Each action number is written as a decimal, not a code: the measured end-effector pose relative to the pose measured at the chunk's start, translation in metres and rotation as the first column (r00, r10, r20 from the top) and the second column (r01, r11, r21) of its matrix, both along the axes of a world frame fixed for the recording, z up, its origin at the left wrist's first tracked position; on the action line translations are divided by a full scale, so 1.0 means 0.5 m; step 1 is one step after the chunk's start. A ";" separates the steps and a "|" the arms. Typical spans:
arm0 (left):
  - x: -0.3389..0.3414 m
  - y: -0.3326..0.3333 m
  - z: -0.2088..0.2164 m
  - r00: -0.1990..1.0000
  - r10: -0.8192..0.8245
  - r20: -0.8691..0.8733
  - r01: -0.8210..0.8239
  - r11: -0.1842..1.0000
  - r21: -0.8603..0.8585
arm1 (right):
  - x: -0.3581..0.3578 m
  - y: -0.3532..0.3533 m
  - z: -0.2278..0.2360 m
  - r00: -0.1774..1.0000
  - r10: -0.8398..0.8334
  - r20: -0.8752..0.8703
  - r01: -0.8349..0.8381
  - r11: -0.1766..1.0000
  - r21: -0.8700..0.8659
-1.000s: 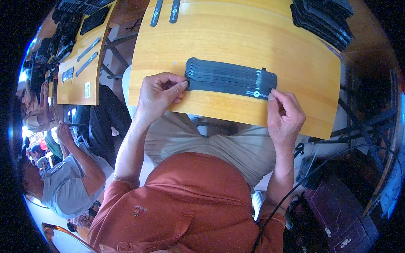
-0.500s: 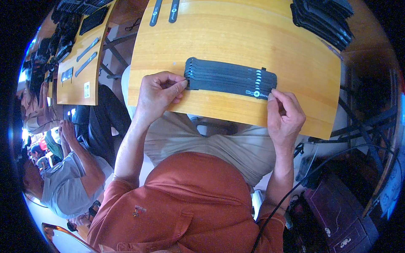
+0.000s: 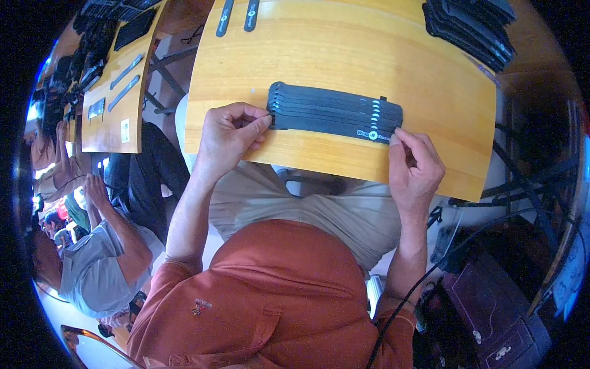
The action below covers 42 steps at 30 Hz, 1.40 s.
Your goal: Aligning and stacking black watch bands onto a workbench in a manufacturing environment.
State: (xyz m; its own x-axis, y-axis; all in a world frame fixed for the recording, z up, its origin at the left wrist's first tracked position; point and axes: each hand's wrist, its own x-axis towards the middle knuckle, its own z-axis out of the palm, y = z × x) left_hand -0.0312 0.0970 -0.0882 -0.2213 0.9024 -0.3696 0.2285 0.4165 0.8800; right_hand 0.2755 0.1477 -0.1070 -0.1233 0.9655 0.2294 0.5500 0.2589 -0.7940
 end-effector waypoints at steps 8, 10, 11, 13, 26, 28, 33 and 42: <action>0.000 -0.002 -0.006 1.000 0.010 0.024 -0.011 1.000 0.008 | -0.003 -0.001 -0.006 0.999 0.001 -0.037 -0.001 1.000 0.017; 0.006 0.000 0.001 0.999 0.040 0.012 -0.040 0.999 -0.023 | -0.003 -0.002 -0.004 0.999 -0.001 -0.037 0.002 1.000 0.014; 0.006 0.000 -0.001 0.999 0.037 0.016 -0.036 0.999 -0.021 | -0.003 -0.003 -0.003 0.999 -0.001 -0.042 0.001 1.000 0.009; 0.003 -0.003 -0.006 0.999 0.046 0.027 -0.046 0.999 -0.014 | -0.003 -0.004 -0.003 0.999 -0.006 -0.031 0.006 1.000 0.005; 0.003 -0.002 0.001 1.000 0.026 0.003 -0.026 1.000 0.009 | -0.008 -0.002 0.003 1.000 -0.013 0.002 0.013 1.000 0.003; 0.008 0.002 0.006 0.999 0.054 -0.005 -0.054 0.999 -0.005 | -0.006 -0.001 0.003 1.000 -0.010 0.006 0.010 1.000 0.003; 0.008 0.000 0.004 0.999 0.049 -0.004 -0.049 0.999 -0.002 | -0.006 -0.001 0.002 1.000 -0.007 0.006 0.007 1.000 0.006; 0.011 -0.001 0.000 0.997 0.075 0.035 -0.074 0.997 -0.006 | -0.009 -0.001 -0.005 0.999 -0.021 -0.030 0.023 0.999 0.035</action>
